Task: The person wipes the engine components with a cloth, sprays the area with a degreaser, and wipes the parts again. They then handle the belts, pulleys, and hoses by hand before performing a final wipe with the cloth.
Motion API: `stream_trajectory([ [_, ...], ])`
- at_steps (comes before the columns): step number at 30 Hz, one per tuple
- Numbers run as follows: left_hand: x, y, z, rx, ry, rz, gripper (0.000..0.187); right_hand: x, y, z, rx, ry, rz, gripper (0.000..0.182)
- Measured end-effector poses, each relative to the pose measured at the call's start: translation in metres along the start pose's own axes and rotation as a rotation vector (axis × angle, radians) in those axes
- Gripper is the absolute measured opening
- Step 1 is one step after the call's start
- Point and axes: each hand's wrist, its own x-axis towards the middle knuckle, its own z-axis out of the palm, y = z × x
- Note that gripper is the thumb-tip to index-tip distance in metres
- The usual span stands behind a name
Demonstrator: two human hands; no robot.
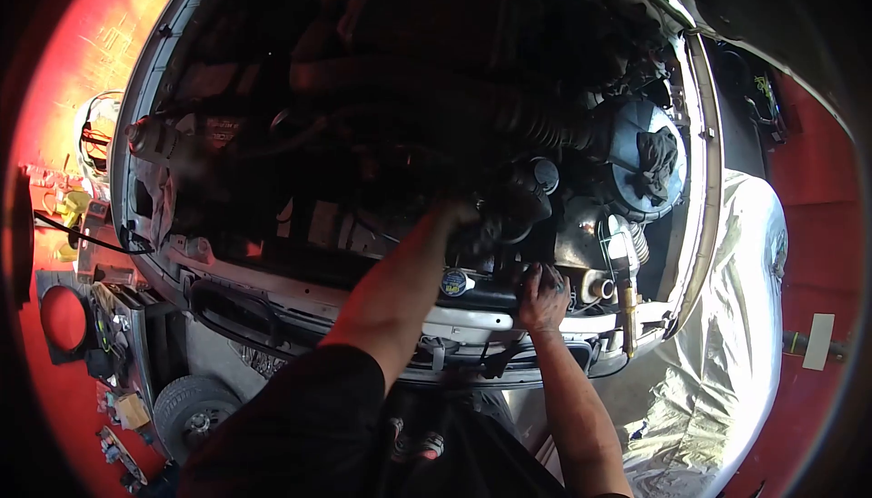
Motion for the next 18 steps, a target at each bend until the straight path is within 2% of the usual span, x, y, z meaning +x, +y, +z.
stream_trajectory([
  [4, 0.004, -0.012, -0.028, -0.03, -0.041, 0.034, 0.031, 0.013, -0.01, -0.016, 0.214, -0.211, 0.346, 0.036],
  [7, 0.013, -0.019, -0.048, -0.008, 0.031, 0.001, 0.031, 0.017, -0.015, -0.021, 0.253, -0.186, 0.367, 0.04],
  [10, 0.014, -0.003, -0.026, 0.033, 0.105, -0.021, 0.031, 0.016, -0.014, -0.021, 0.233, -0.187, 0.348, 0.04],
  [14, 0.015, -0.005, -0.03, 0.05, 0.097, -0.026, 0.03, 0.007, -0.009, -0.009, 0.179, -0.12, 0.296, 0.04],
  [15, 0.016, -0.004, -0.032, 0.053, 0.096, -0.026, 0.03, 0.011, -0.012, -0.016, 0.177, -0.234, 0.356, 0.041],
  [18, 0.015, 0.001, -0.022, 0.062, 0.105, -0.033, 0.03, 0.015, -0.013, -0.021, 0.238, -0.249, 0.397, 0.042],
])
